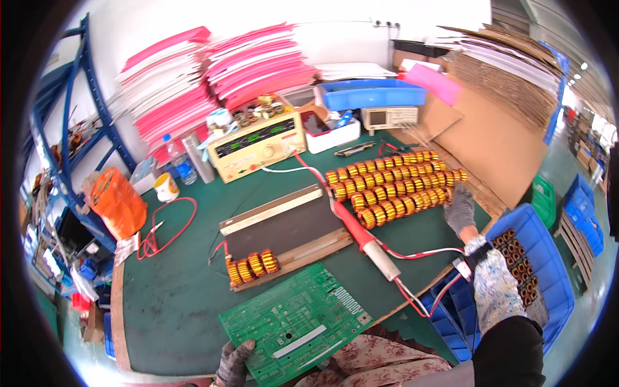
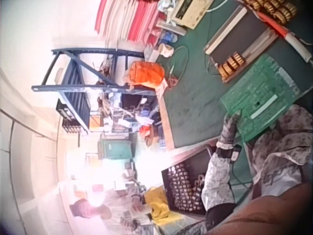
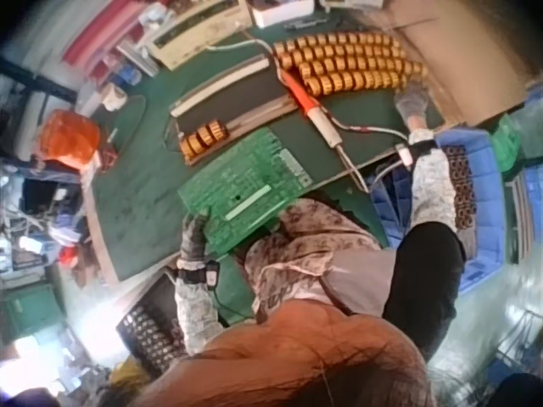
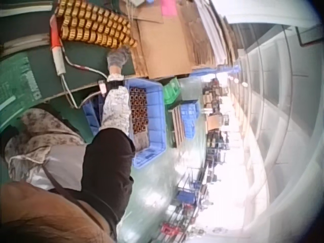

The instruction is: Assembling electronic components by placing small inductive coils onto a green printed circuit board.

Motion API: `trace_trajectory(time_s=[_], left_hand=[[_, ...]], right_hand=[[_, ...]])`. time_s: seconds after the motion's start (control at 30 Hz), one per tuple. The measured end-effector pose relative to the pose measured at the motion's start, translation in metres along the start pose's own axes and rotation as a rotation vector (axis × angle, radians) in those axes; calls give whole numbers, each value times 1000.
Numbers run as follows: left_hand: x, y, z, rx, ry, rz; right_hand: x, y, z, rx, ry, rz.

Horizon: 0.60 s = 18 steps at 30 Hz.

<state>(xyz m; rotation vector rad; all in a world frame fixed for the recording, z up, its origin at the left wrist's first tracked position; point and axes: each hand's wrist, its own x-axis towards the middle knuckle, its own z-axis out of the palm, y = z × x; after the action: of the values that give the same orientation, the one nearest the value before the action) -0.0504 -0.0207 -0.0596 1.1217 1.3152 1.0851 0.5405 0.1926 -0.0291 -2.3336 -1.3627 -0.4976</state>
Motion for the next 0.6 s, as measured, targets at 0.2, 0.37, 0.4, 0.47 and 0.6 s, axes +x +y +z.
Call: trace_trajectory(time_s=[0.2,0.37,0.4,0.47,0.6], left_hand=[[6,52,28,-234,-8,-276],[1,68,39,-213,-34,-284],[-1,66,38,-215,-30,-284],[0,60,34,-189,-50,-283],[-1,72,38,-279,-43,-291]], right_hand=[[-61,-132,-102,707,-224,-852],[-123,-250,-88,932,-349,-1122],[-133,-268,-78,950,-269,-1138],[-149,-298,-76,887,-457,-1043],[-162,-295,-64,1030,-571,-823]])
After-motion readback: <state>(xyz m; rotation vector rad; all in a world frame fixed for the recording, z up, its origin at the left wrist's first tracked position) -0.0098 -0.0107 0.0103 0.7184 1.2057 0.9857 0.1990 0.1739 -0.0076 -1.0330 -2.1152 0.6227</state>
